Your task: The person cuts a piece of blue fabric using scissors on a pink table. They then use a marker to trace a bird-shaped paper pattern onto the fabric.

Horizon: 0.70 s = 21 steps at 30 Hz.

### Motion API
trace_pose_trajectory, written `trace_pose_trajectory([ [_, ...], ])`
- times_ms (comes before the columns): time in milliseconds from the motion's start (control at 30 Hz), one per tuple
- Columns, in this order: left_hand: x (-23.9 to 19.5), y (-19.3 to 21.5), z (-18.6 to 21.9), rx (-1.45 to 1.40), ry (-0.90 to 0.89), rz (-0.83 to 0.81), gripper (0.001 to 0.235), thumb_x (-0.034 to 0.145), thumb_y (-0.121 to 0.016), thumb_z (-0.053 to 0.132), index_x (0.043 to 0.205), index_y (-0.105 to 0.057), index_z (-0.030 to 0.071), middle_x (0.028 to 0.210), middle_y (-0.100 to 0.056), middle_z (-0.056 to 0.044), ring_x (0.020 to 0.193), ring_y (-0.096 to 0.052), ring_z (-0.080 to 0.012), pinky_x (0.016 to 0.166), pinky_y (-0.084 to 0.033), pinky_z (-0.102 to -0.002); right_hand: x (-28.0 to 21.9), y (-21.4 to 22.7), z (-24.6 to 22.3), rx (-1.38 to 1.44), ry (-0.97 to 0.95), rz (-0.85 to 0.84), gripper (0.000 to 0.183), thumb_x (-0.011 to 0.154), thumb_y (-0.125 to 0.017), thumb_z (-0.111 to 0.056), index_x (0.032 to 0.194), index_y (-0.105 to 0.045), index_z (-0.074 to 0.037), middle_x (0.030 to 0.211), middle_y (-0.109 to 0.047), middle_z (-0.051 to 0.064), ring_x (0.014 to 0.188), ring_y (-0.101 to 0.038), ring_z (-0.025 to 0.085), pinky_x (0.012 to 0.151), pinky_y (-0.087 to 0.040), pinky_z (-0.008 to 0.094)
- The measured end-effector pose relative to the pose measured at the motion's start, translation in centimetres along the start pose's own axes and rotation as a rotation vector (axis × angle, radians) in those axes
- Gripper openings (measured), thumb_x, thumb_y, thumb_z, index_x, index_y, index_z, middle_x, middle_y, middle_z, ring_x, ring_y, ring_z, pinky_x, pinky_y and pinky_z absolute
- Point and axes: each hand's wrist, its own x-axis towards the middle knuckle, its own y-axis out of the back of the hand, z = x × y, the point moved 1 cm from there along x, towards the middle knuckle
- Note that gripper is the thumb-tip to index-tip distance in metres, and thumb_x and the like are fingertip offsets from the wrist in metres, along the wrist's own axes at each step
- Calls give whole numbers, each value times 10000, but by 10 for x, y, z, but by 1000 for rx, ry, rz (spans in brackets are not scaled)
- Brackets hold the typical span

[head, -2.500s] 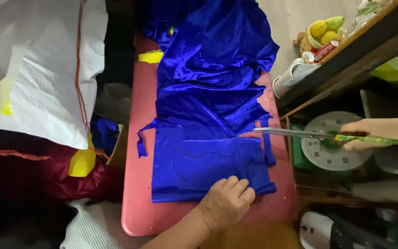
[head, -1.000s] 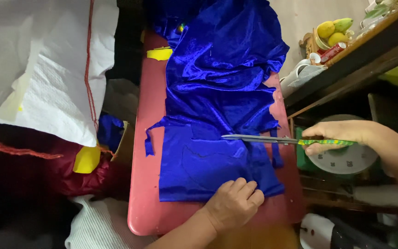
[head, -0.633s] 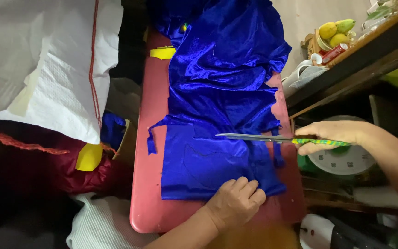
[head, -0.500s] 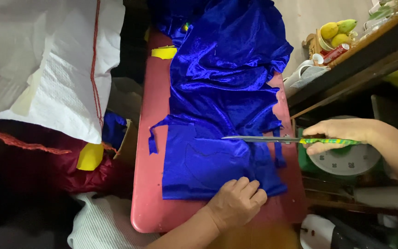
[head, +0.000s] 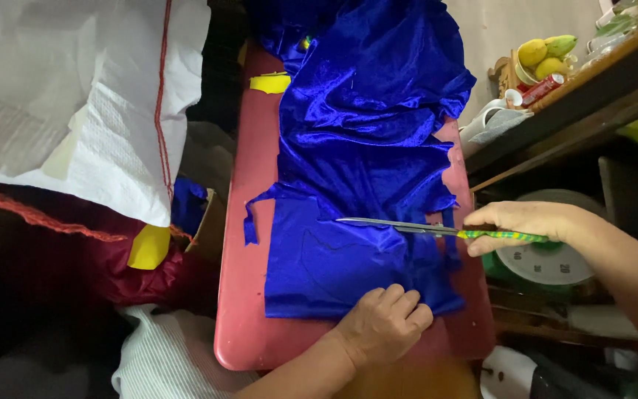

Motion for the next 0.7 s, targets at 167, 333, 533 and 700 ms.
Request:
trace_pose_trajectory([
  [167, -3, -2, -1, -5, -10, -73, 125, 904, -596, 91, 813, -537, 151, 783, -554, -32, 692, -501, -237, 557, -385, -354, 7, 0, -17, -34, 53, 32, 329, 947, -787, -403, 808, -599, -171, 743, -496, -60, 689, -450, 110, 652, -409, 285],
  [333, -5, -2, -2, -18, -7, -47, 146, 867, -579, 26, 798, -520, 140, 753, -524, -31, 666, -468, -232, 539, -360, -347, 12, -1, -33, -68, 12, 67, 352, 918, -779, -463, 805, -594, -186, 767, -504, -61, 722, -470, 111, 681, -399, 275],
  [533, -6, -4, -2, -52, -8, -144, 74, 923, -577, 134, 851, -565, 148, 809, -583, -51, 724, -528, -261, 570, -396, -376, 21, -2, -30, -46, 74, 33, 320, 914, -808, -428, 830, -633, -173, 758, -509, -68, 706, -476, 96, 650, -412, 276],
  [700, -4, 4, -3, -79, -13, -120, 90, 913, -551, 71, 843, -553, 128, 776, -541, -52, 707, -502, -266, 568, -369, -378, 15, 8, -81, -34, 30, 43, 313, 952, -776, -380, 815, -593, -166, 739, -490, -58, 677, -421, 116, 651, -378, 275],
])
